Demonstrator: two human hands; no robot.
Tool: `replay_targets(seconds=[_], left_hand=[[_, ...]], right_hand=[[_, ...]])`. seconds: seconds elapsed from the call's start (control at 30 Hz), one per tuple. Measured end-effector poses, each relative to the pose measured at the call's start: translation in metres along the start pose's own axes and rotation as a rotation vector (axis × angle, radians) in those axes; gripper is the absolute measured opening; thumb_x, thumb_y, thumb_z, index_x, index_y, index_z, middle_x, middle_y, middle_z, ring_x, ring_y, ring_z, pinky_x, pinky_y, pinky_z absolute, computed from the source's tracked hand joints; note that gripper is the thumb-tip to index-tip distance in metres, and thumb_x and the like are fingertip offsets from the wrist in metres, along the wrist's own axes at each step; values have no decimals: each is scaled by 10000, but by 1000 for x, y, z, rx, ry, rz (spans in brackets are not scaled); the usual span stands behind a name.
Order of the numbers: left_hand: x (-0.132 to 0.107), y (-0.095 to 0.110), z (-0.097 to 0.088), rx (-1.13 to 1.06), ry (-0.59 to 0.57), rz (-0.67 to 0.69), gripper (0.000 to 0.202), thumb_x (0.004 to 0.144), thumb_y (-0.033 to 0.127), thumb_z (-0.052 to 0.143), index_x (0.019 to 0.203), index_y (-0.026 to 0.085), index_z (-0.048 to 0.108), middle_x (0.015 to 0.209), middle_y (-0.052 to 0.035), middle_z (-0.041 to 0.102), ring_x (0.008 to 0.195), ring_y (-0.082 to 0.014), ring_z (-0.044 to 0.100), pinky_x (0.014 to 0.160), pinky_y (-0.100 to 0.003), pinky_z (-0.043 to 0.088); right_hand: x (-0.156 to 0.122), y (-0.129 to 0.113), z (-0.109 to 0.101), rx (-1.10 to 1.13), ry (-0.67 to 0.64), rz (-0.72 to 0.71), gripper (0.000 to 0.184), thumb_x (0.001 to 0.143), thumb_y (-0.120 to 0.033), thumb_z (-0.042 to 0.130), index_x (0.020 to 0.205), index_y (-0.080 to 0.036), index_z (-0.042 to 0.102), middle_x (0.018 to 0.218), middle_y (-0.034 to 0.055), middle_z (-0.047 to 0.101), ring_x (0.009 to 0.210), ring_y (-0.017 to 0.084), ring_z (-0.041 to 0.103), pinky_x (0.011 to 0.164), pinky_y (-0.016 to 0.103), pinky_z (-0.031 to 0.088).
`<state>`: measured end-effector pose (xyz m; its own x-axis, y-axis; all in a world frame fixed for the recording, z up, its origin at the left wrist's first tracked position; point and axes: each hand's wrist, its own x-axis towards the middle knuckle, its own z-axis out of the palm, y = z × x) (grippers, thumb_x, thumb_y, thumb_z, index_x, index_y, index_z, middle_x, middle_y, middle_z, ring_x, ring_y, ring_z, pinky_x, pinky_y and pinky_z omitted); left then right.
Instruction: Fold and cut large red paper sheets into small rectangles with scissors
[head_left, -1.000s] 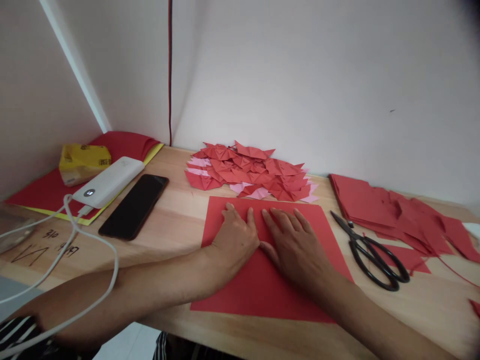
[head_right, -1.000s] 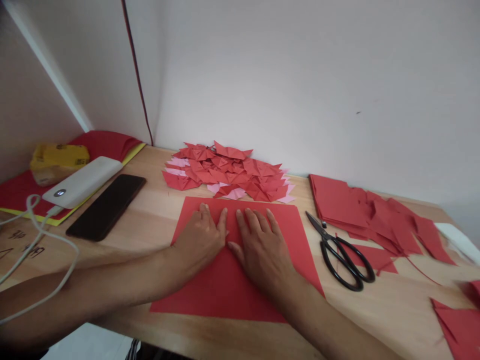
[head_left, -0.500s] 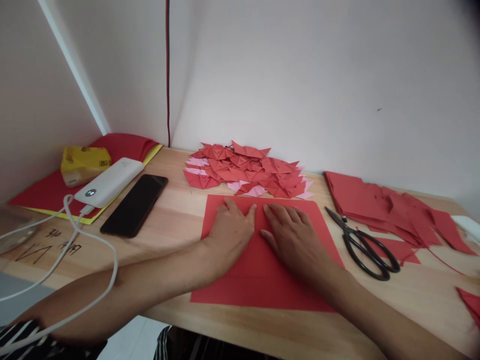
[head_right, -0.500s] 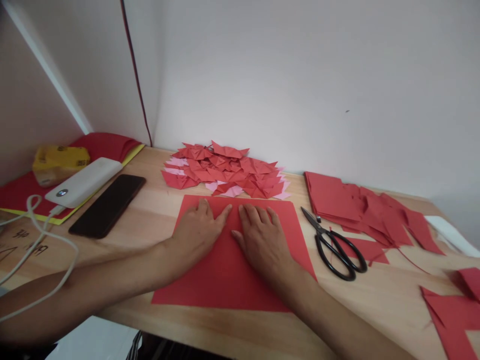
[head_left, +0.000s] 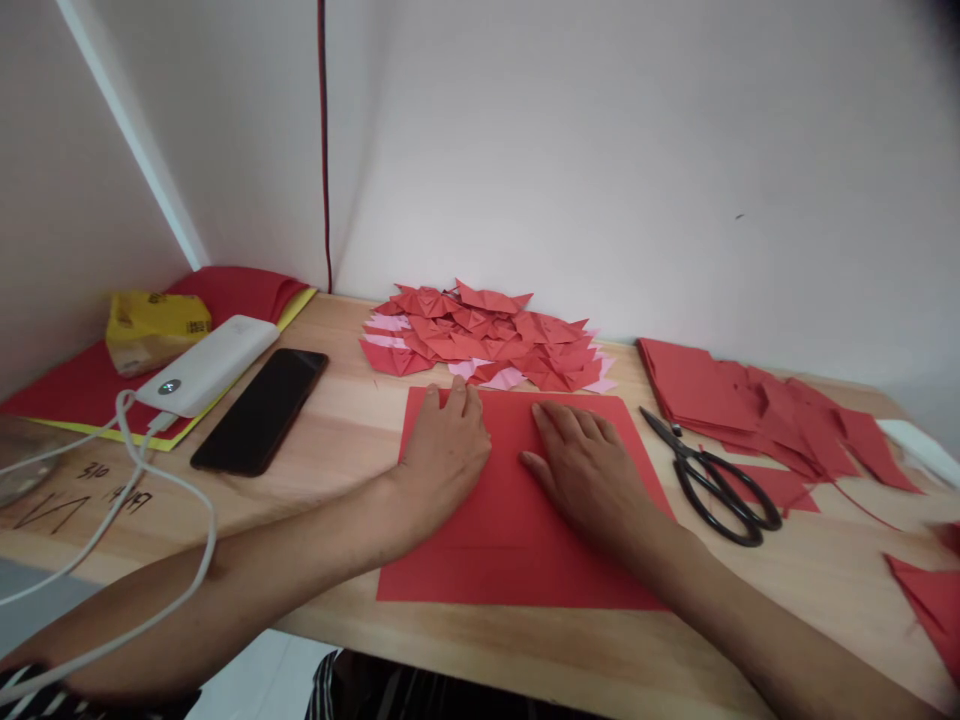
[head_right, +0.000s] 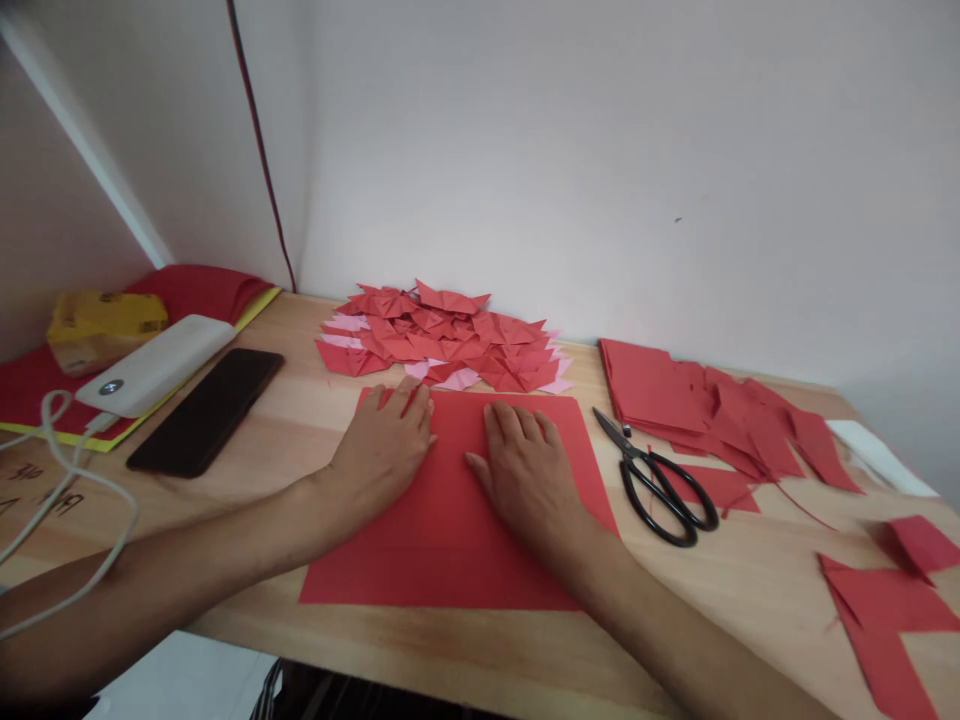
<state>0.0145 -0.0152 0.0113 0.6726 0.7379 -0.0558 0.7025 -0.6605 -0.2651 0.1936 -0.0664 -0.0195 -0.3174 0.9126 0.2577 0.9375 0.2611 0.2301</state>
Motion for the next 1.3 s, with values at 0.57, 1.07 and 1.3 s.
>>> replay_targets(seconds=[0.57, 1.07, 1.3], left_hand=[[-6, -7, -3, 116, -56, -135, 364, 938, 169, 459, 1153, -18, 685, 1309, -328, 553, 1220, -426, 508, 997, -574, 354], [-11, 17, 26, -318, 109, 70, 707, 940, 541, 415, 1491, 102, 354, 1565, -223, 258, 1447, -409, 210, 1143, -576, 228], [-8, 17, 29, -369, 35, 97, 683, 951, 396, 421, 1516, 50, 256, 1584, -229, 154, 1467, -411, 47, 1161, -605, 146]], right_hand=[[-23, 29, 6, -113, 31, 86, 510, 969, -396, 435, 1221, 12, 607, 1211, 235, 661, 1051, 335, 617, 945, 457, 428], [-20, 24, 12, -2, 24, 52, 587, 984, -377, 385, 1394, 38, 444, 1444, 275, 464, 1330, 375, 450, 1074, 530, 367], [-4, -22, -4, 414, -66, -165, 741, 1008, -367, 324, 1552, -165, -137, 1613, 146, 181, 1484, 231, 150, 1171, 469, 288]])
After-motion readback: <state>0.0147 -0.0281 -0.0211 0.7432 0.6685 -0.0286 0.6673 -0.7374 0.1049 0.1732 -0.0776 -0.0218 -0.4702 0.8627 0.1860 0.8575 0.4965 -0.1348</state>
